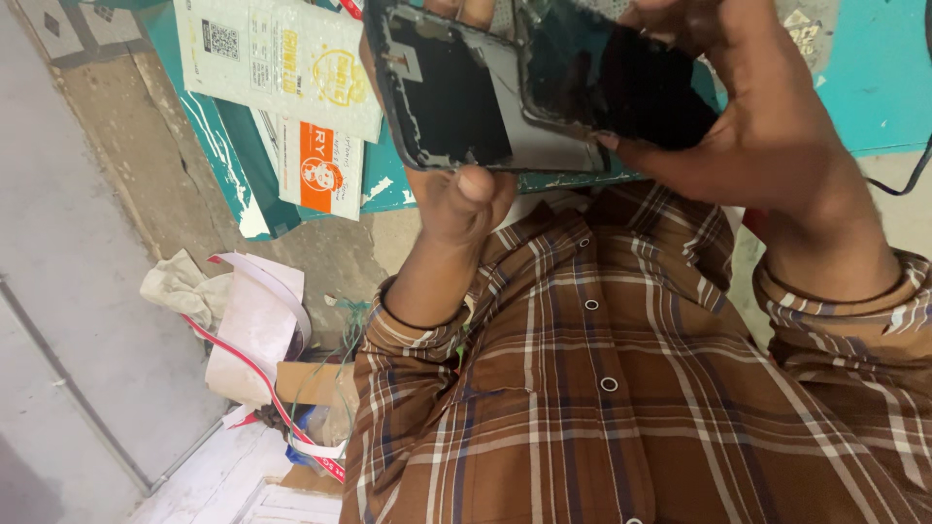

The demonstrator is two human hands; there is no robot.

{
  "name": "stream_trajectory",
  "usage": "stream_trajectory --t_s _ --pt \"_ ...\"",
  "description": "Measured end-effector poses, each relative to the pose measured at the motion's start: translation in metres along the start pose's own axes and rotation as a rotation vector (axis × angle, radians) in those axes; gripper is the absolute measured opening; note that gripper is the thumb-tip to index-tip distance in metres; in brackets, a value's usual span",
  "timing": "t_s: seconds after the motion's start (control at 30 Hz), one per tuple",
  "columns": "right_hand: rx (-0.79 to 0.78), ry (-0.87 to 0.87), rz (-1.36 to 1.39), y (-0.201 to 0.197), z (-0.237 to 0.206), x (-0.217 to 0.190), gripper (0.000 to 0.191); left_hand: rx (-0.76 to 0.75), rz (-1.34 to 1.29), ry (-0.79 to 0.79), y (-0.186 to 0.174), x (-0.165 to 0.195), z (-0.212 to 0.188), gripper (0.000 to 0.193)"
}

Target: The person applies adhesive along the edges of a disassembled smartphone chassis, then installs a new battery and aligns the display assembly. They use a small red tool to adjust internal components and connectors.

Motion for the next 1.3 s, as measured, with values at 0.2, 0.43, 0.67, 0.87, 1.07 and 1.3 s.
stream_trajectory --t_s 0.2,0.43,0.67,0.87,1.07,1.3 --pt "0.031 0.103 0.078 0.0 -0.01 0.001 0.073 -0.053 0.135 0.117 -0.002 0.002 -0.002 0.126" --pt "0.033 0.164 0.168 0.001 -0.009 0.001 0.077 -0.08 0.167 0.121 0.002 0.006 -0.003 0.131" --pt "0.073 0.015 0.142 0.002 -0.009 0.008 0.07 -0.153 0.05 0.11 0.005 0.0 -0.005 0.129" --pt "0.105 0.001 0.103 0.001 -0.021 0.023 0.068 -0.266 -0.136 0.132 0.006 -0.004 -0.008 0.123" --pt "0.149 0.003 0.118 0.002 -0.021 0.024 0.067 -0.145 -0.078 0.108 -0.001 -0.009 -0.008 0.132" --pt "0.231 0.047 0.078 0.006 -0.022 0.016 0.07 -0.077 0.027 0.144 -0.006 -0.007 -0.012 0.129"
Point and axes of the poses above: each hand's wrist, its own z-axis towards the middle knuckle, its own y-axis out of the palm, x = y × z, the point moved 9 cm from there along z, towards the middle knuckle, and after that the axes turned 15 degrees about x, right-handed, at the moved point
